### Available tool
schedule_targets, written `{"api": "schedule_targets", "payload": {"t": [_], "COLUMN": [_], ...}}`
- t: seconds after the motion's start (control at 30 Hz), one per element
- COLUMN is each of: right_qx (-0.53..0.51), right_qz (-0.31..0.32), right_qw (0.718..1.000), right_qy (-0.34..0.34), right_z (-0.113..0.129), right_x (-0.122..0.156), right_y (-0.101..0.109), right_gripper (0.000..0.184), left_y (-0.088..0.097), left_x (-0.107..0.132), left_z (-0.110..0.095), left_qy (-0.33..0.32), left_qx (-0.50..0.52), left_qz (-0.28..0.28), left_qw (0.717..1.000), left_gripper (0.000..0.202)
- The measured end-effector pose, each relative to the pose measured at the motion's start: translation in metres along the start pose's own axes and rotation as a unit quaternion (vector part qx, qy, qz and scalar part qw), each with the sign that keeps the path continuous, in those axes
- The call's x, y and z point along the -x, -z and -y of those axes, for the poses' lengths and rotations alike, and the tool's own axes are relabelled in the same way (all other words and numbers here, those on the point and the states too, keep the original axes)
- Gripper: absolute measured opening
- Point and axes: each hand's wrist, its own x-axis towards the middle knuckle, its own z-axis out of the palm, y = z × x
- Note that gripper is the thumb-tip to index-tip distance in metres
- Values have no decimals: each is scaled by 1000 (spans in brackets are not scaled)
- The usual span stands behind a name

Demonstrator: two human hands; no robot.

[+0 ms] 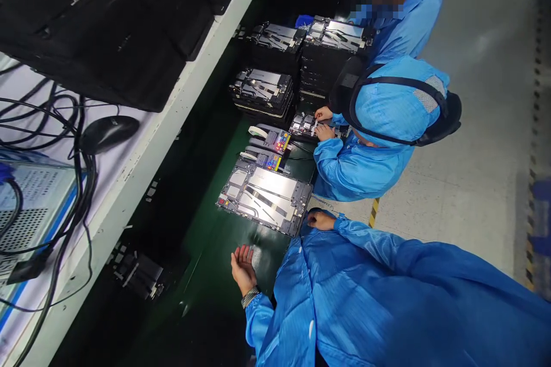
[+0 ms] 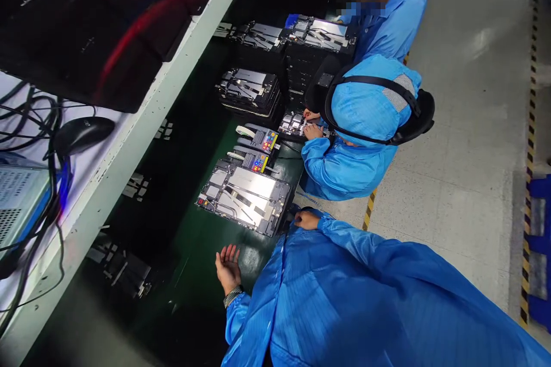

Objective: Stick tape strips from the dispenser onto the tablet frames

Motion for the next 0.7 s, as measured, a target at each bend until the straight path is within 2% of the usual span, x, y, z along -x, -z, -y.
{"api": "schedule_targets", "payload": {"t": [0.17, 0.33, 0.4, 0.7], "right_qx": [-7, -10, -5, -3], "right_qz": [-32, -57, -59, -53], "right_qw": [999, 996, 996, 994], "right_qy": [-34, -66, -73, -90], "right_z": [-24, -47, -49, -49], "right_x": [-3, -7, -8, -10], "right_y": [15, 22, 22, 27], "right_gripper": [24, 15, 11, 25], "left_y": [-22, -30, -30, -12], "left_x": [5, 8, 11, 18], "left_z": [18, 38, 42, 47], "left_qy": [6, 13, 19, 41], "left_qx": [-37, -64, -76, -150], "left_qz": [1, 2, 8, 12], "left_qw": [999, 998, 997, 988], "left_gripper": [43, 49, 48, 43]}}
